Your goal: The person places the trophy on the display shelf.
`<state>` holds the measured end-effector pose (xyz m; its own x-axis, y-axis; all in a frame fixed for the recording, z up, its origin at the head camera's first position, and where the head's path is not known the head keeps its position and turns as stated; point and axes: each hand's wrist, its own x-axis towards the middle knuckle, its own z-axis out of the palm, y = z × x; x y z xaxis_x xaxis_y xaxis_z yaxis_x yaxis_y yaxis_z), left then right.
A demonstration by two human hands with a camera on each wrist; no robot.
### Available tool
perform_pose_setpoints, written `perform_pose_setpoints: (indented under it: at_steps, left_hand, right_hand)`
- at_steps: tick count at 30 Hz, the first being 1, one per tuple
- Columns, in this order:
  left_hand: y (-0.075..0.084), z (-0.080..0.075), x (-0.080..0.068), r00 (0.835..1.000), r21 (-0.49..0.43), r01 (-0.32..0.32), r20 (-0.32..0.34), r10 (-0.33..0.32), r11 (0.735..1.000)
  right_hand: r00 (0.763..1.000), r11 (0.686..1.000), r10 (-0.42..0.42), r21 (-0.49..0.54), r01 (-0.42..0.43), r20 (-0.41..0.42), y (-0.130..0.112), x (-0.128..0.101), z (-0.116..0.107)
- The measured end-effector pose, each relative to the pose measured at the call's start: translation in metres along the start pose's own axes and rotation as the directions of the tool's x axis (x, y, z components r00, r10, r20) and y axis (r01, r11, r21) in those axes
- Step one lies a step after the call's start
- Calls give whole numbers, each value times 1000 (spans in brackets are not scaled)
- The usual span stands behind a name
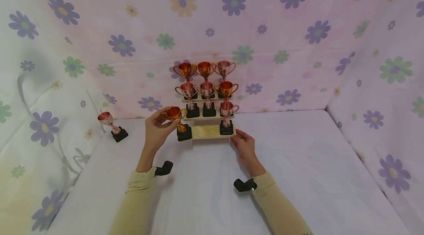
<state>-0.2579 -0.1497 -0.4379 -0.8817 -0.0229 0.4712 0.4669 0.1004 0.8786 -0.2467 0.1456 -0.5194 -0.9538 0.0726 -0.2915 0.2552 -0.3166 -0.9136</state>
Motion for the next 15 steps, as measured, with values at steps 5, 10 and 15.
perform_pose_setpoints:
  at_steps: [5, 10, 15]
  left_hand:
    - [3, 29, 4, 989, -10, 54, 140, -52, 998]
    - [-4, 52, 9, 974, -23, 82, 216, -75, 996]
    - [-13, 65, 16, 968, -44, 70, 245, -57, 997]
  right_hand:
    - [1000, 1000, -4, -1, 4, 8, -1, 0, -1]
    - [1000, 1000, -2, 8, 2, 5, -2, -2, 0]
    - [1000, 1000, -15, 2, 15, 12, -2, -2, 1]
